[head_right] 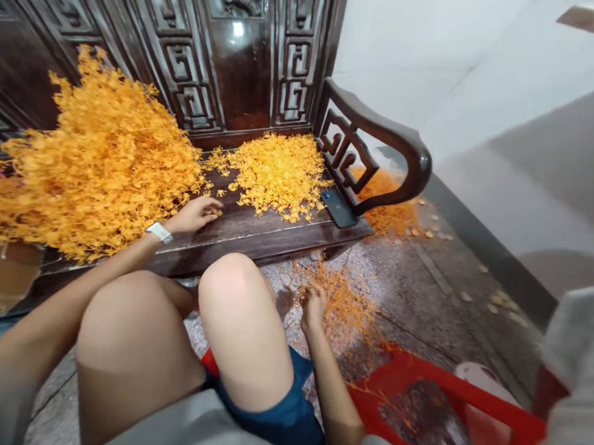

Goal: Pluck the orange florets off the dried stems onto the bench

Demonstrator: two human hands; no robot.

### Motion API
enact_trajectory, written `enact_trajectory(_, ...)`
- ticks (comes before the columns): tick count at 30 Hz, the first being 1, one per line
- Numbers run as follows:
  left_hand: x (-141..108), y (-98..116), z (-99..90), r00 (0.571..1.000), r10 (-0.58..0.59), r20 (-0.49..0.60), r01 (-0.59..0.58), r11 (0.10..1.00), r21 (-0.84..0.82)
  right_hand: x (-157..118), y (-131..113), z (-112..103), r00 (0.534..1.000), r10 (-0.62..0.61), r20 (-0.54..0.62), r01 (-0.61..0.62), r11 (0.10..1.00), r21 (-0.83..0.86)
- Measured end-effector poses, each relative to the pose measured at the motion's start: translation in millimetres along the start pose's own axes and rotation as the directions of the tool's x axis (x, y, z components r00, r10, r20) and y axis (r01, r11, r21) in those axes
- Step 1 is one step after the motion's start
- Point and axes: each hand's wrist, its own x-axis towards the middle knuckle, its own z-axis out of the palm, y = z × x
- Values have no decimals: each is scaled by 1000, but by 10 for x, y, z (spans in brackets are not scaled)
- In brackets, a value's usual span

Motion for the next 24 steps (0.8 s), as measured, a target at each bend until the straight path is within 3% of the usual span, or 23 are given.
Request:
enact_trajectory(2,66,110,-34,998,58,-35,-61,993,-99,45,-149,235,996,-66,52,68,997,-42)
enact_trajectory(4,108,150,-123,989,66,-135,-81,990,-111,9,-306,478,966,-214,145,231,966,-115)
enact_trajectory(7,63,34,-262,957,-11,-290,34,997,75,-119,-541,858,835,-432,341,517,828,-216)
enact_trajectory(9,-45,-142,-289,944,-91,-318,171,957,235,-185,-680,1146,699,-473,537,669,698,-256)
enact_trajectory(11,-178,-343,-255,938,-156,-310,257,913,318,-200,-788,1490,504,-410,761,809,533,-249)
enact_trajectory(13,-290,-514,-193,932,-178,-315,284,900,330,-164,-836,1903,300,-285,911,910,372,-183)
enact_trajectory(14,-326,-578,-166,927,-180,-330,289,902,322,-134,-829,2133,226,-234,946,938,315,-146)
enact_trajectory(16,-355,-663,-131,911,-184,-369,301,908,290,-66,-750,2619,142,-159,977,953,288,-92)
enact_trajectory(18,-344,-706,-123,896,-193,-400,306,921,242,7,-612,3106,139,-42,989,893,438,-106)
enact_trajectory(19,-335,-717,-125,890,-197,-411,305,928,215,52,-540,3336,168,39,985,805,571,-160)
enact_trajectory(21,-322,-733,-134,877,-203,-435,297,941,160,180,-432,3740,249,170,953,518,808,-280)
enact_trajectory(22,-320,-740,-138,870,-204,-449,292,947,135,271,-407,3907,319,183,930,369,880,-300)
enact_trajectory(24,-323,-755,-144,854,-212,-475,289,952,96,505,-419,4154,555,84,827,211,948,-239)
